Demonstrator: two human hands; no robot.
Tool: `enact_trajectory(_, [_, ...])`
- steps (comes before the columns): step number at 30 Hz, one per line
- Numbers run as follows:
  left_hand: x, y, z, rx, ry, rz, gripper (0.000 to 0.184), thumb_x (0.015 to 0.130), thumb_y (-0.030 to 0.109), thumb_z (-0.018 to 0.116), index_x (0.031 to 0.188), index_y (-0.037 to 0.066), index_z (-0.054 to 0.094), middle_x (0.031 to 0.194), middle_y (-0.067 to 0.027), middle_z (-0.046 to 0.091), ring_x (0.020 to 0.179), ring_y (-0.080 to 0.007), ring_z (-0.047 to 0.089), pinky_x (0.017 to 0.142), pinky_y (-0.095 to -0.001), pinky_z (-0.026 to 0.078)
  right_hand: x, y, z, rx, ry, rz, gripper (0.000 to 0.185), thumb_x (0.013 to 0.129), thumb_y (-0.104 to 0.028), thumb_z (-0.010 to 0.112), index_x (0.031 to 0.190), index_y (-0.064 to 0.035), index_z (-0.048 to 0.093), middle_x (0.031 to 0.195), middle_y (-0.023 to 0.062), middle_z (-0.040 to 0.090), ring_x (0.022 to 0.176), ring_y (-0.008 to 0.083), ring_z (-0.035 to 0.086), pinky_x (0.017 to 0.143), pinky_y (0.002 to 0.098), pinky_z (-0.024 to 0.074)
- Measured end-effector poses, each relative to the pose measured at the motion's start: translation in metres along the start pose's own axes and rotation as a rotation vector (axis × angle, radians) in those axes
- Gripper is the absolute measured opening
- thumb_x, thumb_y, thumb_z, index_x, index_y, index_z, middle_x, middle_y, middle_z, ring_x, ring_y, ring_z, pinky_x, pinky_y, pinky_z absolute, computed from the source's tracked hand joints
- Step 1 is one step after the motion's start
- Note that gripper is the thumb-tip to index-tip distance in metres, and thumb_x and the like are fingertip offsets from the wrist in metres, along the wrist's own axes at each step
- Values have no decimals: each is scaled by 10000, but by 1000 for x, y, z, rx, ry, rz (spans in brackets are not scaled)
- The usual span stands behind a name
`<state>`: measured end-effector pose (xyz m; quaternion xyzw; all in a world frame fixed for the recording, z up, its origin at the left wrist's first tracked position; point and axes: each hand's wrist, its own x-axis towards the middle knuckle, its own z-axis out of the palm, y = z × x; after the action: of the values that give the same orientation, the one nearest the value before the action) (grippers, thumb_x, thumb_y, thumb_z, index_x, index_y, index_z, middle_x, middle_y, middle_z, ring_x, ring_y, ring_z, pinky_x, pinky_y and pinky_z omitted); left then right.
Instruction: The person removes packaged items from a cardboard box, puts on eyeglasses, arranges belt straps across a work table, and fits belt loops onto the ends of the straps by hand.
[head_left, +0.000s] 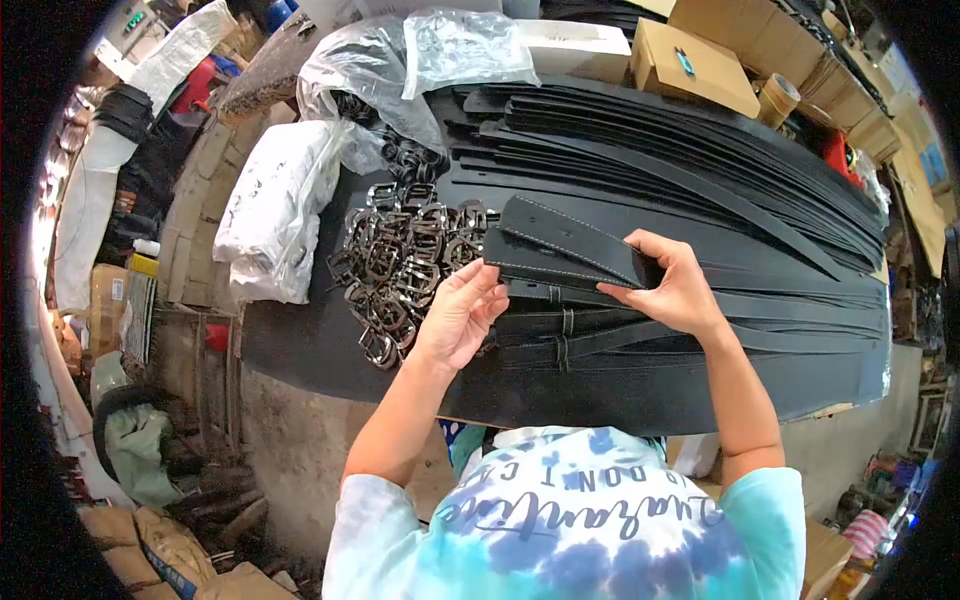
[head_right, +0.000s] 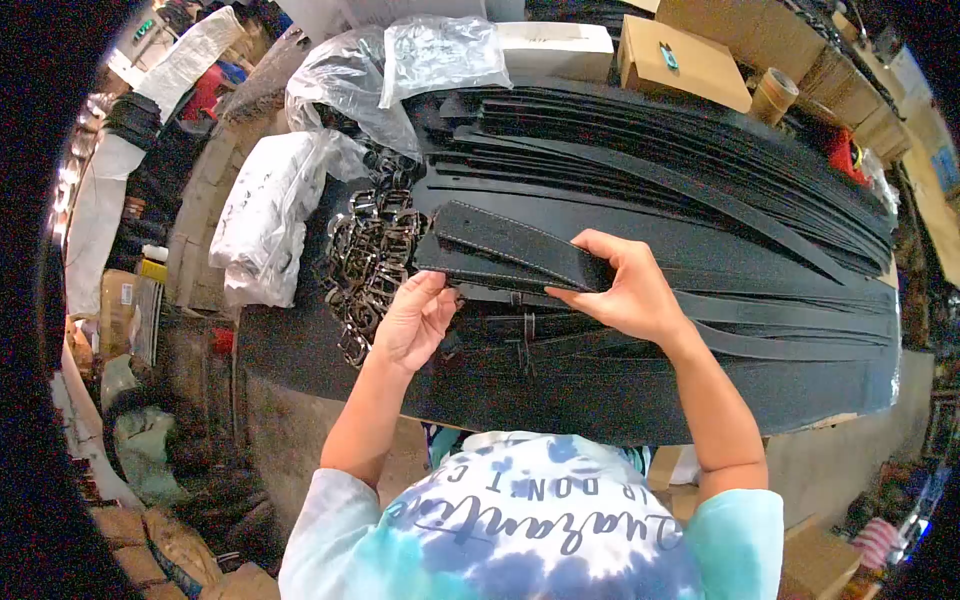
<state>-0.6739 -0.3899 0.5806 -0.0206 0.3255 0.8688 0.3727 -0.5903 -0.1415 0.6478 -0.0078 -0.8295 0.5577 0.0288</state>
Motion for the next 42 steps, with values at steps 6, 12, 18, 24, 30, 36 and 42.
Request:
enact_trajectory(6, [6, 8, 17, 306, 63, 87, 80, 852, 78, 633, 862, 0, 627, 732, -26, 619, 573, -77, 586, 534, -218, 513, -5, -4, -4, -40, 6, -91, 249, 688, -59, 794, 833, -6, 599, 715, -20, 568, 687, 28, 502, 620, 183, 411])
enact_trajectory(12, [14, -13, 46, 312, 100, 96, 87, 809, 51, 640, 849, -26, 641, 643, -49, 581, 476, -133, 550, 442, -251, 468, -12, 2, 0, -93, 55, -126, 282, 687, -84, 786, 883, 16, 610, 804, 56, 629, 765, 86, 557, 705, 240, 450])
enact_trajectory(18, [14, -38, 52, 270, 79, 28, 124, 811, 84, 658, 851, -30, 628, 642, -70, 577, 492, -157, 566, 453, -270, 477, -11, 11, 6, 12, 59, -83, 280, 659, -88, 803, 856, -2, 623, 783, 47, 648, 737, 75, 586, 667, 229, 456])
enact_trajectory(24, [31, 32, 51, 277, 169, 282, 344, 928, 308, 520, 974, -14, 628, 913, -74, 629, 812, -133, 600, 486, -255, 480, -12, 20, 6, 7, 125, -79, 313, 633, -62, 811, 891, 2, 646, 816, 45, 669, 758, 91, 605, 700, 227, 465])
enact_trajectory(30, [147, 117, -83, 1507, 622, 696, 466, 795, 406, 683, 884, -50, 667, 695, -100, 656, 574, -163, 600, 553, -286, 485, -9, 14, 0, 71, 171, -33, 378, 570, -59, 852, 887, 6, 656, 821, 39, 658, 764, 79, 592, 715, 225, 463])
enact_trajectory(36, [160, 114, -77, 1732, 600, 579, 396, 714, 376, 733, 704, -16, 679, 617, -127, 643, 582, -207, 625, 591, -350, 475, -11, 17, -4, 89, 116, -118, 396, 537, -89, 877, 851, -1, 652, 778, 38, 634, 719, 90, 574, 675, 232, 449])
enact_trajectory(42, [142, 119, -72, 1253, 489, 488, 312, 796, 297, 709, 718, 3, 640, 723, -83, 665, 620, -143, 609, 587, -276, 489, -7, 13, -9, 50, 53, -160, 419, 552, -120, 876, 886, 0, 652, 797, 38, 635, 747, 103, 580, 700, 245, 448])
